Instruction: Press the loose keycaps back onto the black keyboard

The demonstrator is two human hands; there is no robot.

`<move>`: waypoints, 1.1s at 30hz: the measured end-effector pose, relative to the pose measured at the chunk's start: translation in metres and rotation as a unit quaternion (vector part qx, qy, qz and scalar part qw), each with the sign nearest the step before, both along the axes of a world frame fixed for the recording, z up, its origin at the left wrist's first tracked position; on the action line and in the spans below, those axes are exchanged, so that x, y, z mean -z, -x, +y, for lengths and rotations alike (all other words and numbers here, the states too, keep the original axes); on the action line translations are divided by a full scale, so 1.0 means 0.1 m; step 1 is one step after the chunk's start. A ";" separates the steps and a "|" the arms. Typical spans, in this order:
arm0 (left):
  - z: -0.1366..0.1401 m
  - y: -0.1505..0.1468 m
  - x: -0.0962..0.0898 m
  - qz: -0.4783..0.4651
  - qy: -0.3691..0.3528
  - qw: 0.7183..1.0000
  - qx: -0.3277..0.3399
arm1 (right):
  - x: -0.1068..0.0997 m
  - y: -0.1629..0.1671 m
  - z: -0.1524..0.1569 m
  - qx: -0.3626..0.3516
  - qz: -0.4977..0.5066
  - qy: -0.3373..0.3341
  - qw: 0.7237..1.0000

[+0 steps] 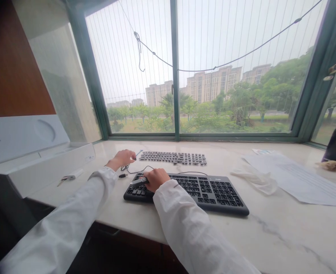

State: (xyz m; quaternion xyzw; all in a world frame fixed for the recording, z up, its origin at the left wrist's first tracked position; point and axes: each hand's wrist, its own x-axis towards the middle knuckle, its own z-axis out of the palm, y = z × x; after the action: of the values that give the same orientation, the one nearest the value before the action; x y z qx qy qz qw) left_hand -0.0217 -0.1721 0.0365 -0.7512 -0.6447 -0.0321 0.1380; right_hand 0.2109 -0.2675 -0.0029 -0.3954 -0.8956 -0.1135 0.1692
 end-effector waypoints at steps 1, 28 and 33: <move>0.07 -0.01 0.02 0.006 0.005 1.000 0.003 | 0.00 0.00 0.00 0.002 -0.004 0.004 1.000; 0.32 -0.12 0.15 0.048 0.018 0.998 0.041 | 0.02 0.04 0.00 0.001 0.001 0.021 1.000; 0.16 -0.22 0.02 0.007 0.005 1.000 0.011 | -0.01 0.03 0.00 0.011 0.018 0.007 1.000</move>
State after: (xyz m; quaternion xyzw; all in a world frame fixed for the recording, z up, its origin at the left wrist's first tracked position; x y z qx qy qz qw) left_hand -0.0002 -0.1562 0.0349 -0.7591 -0.6356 -0.0246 0.1384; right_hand 0.2074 -0.2680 -0.0018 -0.4082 -0.8889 -0.1016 0.1814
